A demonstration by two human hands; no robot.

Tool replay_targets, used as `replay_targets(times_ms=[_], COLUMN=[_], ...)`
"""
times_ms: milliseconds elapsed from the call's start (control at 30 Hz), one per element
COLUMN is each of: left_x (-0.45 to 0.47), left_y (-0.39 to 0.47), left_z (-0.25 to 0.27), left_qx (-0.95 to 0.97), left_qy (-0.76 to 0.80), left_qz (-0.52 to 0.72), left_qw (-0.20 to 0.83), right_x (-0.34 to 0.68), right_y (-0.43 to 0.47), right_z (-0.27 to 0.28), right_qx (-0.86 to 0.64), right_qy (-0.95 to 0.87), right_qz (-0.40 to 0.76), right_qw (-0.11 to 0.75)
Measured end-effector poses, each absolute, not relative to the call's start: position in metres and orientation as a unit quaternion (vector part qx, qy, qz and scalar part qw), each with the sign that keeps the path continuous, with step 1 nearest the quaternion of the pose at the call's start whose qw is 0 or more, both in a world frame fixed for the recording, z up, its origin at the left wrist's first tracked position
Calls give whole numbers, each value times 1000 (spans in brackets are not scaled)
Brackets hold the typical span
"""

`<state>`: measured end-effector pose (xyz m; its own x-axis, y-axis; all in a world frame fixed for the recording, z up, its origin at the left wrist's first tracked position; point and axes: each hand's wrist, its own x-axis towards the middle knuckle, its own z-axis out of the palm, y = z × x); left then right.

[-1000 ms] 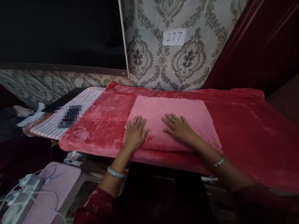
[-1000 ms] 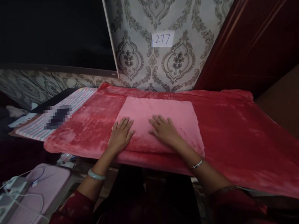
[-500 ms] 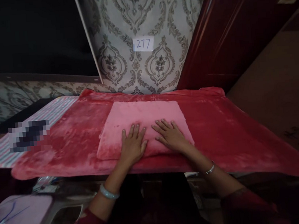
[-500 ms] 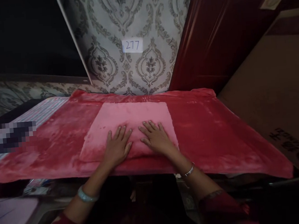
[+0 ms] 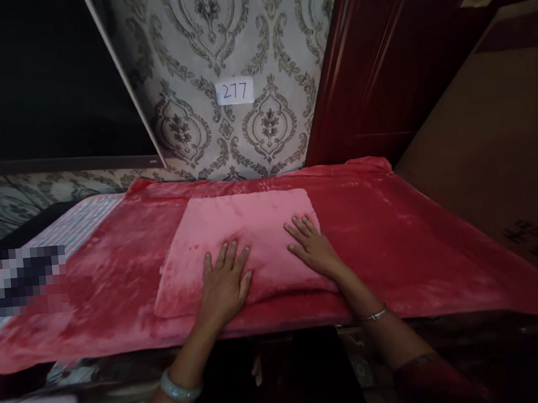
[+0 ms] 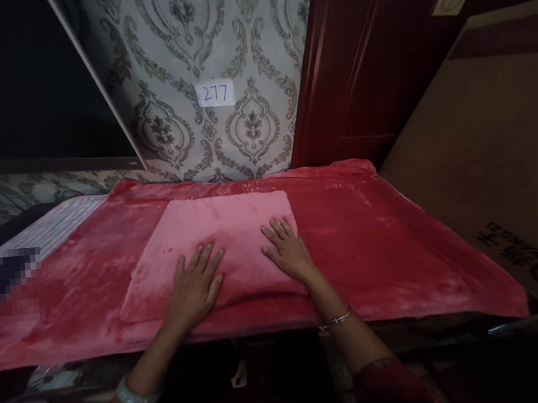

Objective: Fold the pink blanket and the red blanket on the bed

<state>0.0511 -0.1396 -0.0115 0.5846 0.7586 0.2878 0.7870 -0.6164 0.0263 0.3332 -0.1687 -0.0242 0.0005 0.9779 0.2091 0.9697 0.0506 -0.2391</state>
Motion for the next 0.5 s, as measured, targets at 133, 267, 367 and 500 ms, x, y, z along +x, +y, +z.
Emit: replay_targets(times_ms=[133,267,367,500], left_x=[52,51,47,47], left_y=[-140,-141,-142,-136], left_z=[-12,-9,4,29], left_qx=[-887,-886,-893,-925], left_qy=[-435,-442,-429,-329], left_qz=[-145,-137,-135,-143], left_qw=[53,34,-29,-122], right_x=[330,318,297,260], right_y=[-171,-178,-184,-185], right_z=[-14,5,18,20], right_qx=[-701,-717,-682,-550], right_qy=[-699,-690,-721,-820], right_qz=[7,-1,-33,-26], right_qw=[141,105,118,156])
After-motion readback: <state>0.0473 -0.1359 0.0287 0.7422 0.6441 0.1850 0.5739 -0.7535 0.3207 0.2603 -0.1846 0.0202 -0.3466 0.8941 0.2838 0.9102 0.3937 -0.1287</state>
